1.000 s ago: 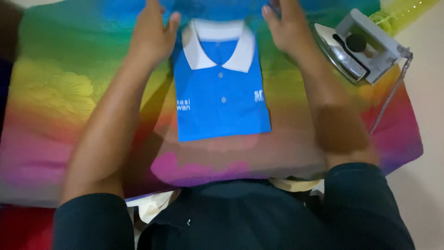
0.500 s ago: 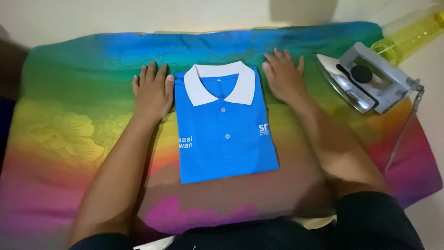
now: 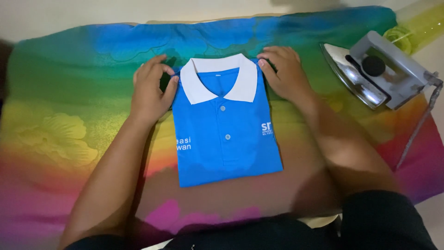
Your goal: Ironing and folding a blue polo shirt on an ironing board.
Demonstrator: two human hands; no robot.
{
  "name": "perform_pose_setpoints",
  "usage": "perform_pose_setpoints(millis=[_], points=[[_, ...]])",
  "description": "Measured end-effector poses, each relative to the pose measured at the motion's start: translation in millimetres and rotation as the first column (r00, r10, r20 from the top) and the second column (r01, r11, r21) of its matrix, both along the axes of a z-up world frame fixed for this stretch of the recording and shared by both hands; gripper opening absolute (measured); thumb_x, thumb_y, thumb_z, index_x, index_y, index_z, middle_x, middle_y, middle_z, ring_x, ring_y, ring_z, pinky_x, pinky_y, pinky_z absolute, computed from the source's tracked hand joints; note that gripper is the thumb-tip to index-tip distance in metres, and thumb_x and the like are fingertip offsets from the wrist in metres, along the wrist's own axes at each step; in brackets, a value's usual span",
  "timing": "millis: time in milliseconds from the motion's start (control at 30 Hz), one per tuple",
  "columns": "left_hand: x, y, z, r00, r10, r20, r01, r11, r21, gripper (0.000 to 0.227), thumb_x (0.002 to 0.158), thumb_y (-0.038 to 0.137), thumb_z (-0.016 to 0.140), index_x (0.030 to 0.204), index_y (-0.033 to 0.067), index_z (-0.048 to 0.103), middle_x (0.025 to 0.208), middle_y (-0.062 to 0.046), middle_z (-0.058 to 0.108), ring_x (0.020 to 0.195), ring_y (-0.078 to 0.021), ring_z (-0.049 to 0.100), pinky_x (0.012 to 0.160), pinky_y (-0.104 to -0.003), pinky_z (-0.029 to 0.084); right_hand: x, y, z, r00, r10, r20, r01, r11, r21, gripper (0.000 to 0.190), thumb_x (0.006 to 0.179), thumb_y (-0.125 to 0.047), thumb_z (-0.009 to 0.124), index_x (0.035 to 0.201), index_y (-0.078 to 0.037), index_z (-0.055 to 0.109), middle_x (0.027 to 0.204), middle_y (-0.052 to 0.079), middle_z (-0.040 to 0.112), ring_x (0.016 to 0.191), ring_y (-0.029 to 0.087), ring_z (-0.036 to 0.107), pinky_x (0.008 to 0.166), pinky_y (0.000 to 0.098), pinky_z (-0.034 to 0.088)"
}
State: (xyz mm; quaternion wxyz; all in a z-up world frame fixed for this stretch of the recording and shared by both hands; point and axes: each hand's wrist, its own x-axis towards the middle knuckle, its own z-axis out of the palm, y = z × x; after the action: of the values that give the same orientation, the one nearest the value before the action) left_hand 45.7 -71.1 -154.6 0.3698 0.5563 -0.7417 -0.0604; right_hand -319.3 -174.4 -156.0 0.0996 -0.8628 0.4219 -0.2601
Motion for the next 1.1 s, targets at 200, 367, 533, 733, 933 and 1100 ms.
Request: perform_pose_setpoints(millis=[200, 367, 533, 733, 933, 1100], points=[[6, -5, -8, 0.998, 0.022, -0.061, -0.014, 0.992, 0.124, 0.023, 0.100, 0.031, 0.064, 0.117, 0.0171, 0.072, 0.150, -0.019, 0.058, 0.139, -0.0411, 0.050, 0.111, -0.062, 0.029, 0, 2, 3, 0.998, 0.051, 0.039, -0.053, 0.997, 0.050, 0.030, 0.104, -0.030, 0.056, 0.123, -0.012, 0.071, 0.137, 0.017, 0.063, 0.132, 0.036, 0.053, 0.108, 0.0578, 0.031], [-2, -7, -1, 0.992, 0.110, -0.068, -0.090, 0.964, 0.250, 0.016, 0.097, 0.033, 0.063, 0.104, 0.0217, 0.071, 0.147, -0.014, 0.062, 0.140, -0.0365, 0.048, 0.111, -0.059, 0.026, 2, 6, 7, 0.998, 0.023, 0.061, -0.029, 0.995, 0.097, 0.010, 0.100, -0.023, 0.066, 0.106, -0.015, 0.068, 0.137, 0.012, 0.061, 0.132, 0.033, 0.053, 0.109, 0.0554, 0.031], [-3, -4, -3, 0.986, 0.126, -0.105, -0.104, 0.976, 0.189, 0.012, 0.100, 0.025, 0.072, 0.105, 0.0141, 0.073, 0.138, -0.016, 0.065, 0.136, -0.0406, 0.055, 0.110, -0.057, 0.031, 0, 4, 5, 0.988, 0.135, 0.079, -0.129, 0.989, -0.073, 0.007, 0.100, -0.010, 0.070, 0.104, -0.009, 0.065, 0.120, 0.017, 0.067, 0.120, 0.042, 0.064, 0.103, 0.0553, 0.044], [-5, -3, 0, 0.988, 0.112, -0.108, -0.090, 0.978, 0.187, 0.014, 0.103, 0.024, 0.070, 0.106, 0.0106, 0.072, 0.139, -0.020, 0.064, 0.137, -0.0439, 0.053, 0.113, -0.059, 0.030, -1, 1, -4, 0.998, 0.058, -0.020, -0.059, 0.998, -0.030, 0.011, 0.102, -0.018, 0.067, 0.109, -0.013, 0.061, 0.127, 0.014, 0.065, 0.129, 0.039, 0.058, 0.106, 0.0582, 0.039], [-7, -1, 3, 0.994, 0.099, -0.035, -0.091, 0.977, 0.195, 0.014, 0.105, 0.023, 0.066, 0.109, 0.0099, 0.071, 0.141, -0.022, 0.063, 0.138, -0.0444, 0.052, 0.115, -0.061, 0.028, -3, 1, -6, 0.998, 0.049, -0.025, -0.049, 0.999, 0.000, 0.011, 0.103, -0.023, 0.063, 0.110, -0.016, 0.060, 0.129, 0.012, 0.064, 0.132, 0.037, 0.057, 0.108, 0.0575, 0.038], [-5, -2, 0, 0.995, 0.094, -0.018, -0.088, 0.974, 0.209, 0.015, 0.107, 0.023, 0.063, 0.112, 0.0102, 0.070, 0.141, -0.022, 0.062, 0.139, -0.0441, 0.051, 0.116, -0.062, 0.027, 0, 3, -1, 0.998, 0.058, -0.023, -0.057, 0.997, 0.045, 0.012, 0.106, -0.022, 0.060, 0.114, -0.013, 0.060, 0.129, 0.016, 0.064, 0.132, 0.040, 0.056, 0.110, 0.0610, 0.035]])
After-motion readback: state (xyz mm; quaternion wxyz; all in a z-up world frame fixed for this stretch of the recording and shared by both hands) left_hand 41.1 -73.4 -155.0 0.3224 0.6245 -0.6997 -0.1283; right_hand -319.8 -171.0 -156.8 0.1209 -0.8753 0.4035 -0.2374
